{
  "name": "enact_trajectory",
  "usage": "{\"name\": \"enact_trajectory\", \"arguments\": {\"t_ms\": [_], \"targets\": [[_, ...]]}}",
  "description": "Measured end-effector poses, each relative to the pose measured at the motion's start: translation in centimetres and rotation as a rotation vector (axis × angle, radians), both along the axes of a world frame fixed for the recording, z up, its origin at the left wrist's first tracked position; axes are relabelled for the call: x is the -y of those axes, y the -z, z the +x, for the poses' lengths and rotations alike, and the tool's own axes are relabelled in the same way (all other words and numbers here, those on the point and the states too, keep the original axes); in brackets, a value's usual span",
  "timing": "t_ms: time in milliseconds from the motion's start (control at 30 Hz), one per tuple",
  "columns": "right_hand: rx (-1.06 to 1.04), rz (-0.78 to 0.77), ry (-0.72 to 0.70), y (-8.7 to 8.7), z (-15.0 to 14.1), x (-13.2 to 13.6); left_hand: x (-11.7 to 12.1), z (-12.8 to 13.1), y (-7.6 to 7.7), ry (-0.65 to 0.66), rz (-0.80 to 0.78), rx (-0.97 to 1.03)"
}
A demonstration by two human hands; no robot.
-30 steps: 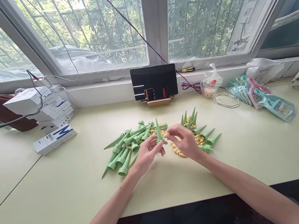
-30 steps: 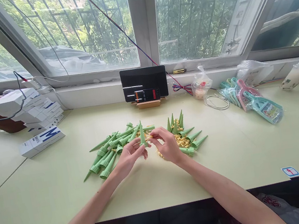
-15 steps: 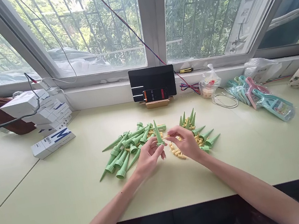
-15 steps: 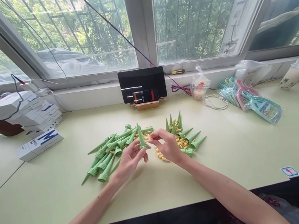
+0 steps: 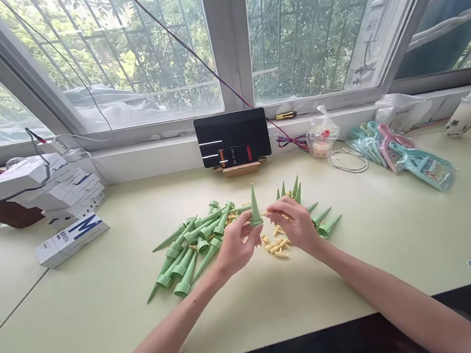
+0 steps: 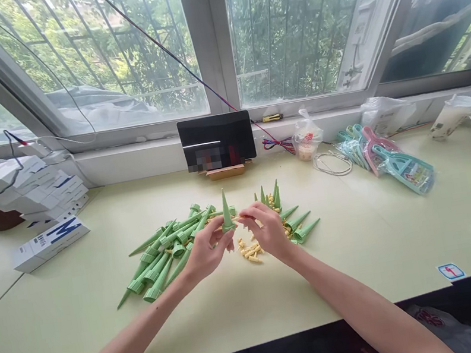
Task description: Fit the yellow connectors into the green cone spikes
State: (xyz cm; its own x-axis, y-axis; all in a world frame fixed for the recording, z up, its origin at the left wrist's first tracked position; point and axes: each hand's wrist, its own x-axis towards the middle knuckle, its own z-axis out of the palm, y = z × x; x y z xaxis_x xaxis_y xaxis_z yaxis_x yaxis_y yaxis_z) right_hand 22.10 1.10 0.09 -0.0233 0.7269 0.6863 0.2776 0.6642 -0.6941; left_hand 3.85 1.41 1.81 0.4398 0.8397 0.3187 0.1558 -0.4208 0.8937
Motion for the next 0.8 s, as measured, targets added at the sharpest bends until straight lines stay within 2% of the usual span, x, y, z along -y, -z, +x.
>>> {"name": "enact_trajectory", "arguments": {"t_ms": [167, 300, 567, 800], "targets": [[0.084, -0.026, -0.048, 0.5, -0.3, 0.2, 1.1, -0.9, 1.8, -0.013, -0.077, 0.024], [0.130, -0.051, -0.095, 0.8, -0.8, 0.6, 1.7, -1.8, 2.4, -0.005, -0.106, -0.006], [0.148, -0.111, -0.103, 0.5, -1.0, 0.8, 1.5, -2.2, 2.5, 0.024, -0.112, -0.021], [0.151, -0.129, -0.109, 0.3, -1.2, 0.9, 1.5, -2.0, 2.1, -0.022, -0.012, -0.068]]}}
